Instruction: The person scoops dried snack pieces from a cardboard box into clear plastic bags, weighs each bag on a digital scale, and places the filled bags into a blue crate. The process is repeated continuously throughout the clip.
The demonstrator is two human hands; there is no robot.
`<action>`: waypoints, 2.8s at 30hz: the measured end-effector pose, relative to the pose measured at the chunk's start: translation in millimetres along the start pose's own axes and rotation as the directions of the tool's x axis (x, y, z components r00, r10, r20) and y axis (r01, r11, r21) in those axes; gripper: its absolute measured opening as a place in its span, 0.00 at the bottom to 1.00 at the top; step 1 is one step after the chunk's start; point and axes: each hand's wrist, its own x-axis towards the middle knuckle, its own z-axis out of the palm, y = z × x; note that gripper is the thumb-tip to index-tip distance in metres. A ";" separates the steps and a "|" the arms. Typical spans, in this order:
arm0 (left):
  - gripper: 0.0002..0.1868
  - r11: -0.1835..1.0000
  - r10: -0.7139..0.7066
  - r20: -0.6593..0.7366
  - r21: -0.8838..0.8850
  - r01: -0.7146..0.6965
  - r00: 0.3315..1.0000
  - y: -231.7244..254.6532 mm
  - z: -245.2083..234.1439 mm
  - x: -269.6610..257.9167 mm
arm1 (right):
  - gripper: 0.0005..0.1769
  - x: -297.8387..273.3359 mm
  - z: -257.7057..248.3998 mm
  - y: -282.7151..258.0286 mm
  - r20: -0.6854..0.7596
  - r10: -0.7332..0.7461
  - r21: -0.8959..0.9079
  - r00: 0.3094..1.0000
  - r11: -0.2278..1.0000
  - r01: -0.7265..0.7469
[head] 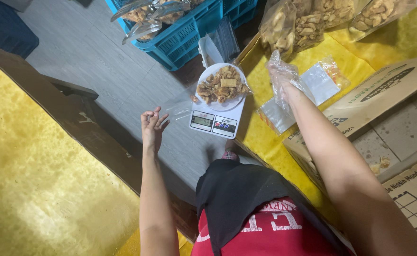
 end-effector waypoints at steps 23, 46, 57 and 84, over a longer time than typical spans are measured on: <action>0.27 0.665 -0.148 0.326 0.732 -0.150 0.934 45.6 94.5 31.0 | 0.17 -54.9 61.2 -28.7 0.112 0.057 -0.213 0.992 0.976 -0.032; 0.18 0.986 -0.163 0.208 -0.005 0.167 0.965 23.3 11.9 -3.8 | 0.09 27.7 14.5 37.3 0.136 0.121 0.068 0.983 0.989 -0.131; 0.18 0.990 -0.142 0.170 0.016 0.142 0.975 42.8 17.1 -14.8 | 0.07 19.9 13.5 33.0 0.161 0.096 0.086 0.982 0.990 -0.111; 0.15 0.295 0.000 0.927 0.359 -0.886 0.376 130.4 392.6 -8.2 | 0.26 -129.9 -117.1 -42.3 -0.117 -0.117 0.170 0.986 0.976 0.136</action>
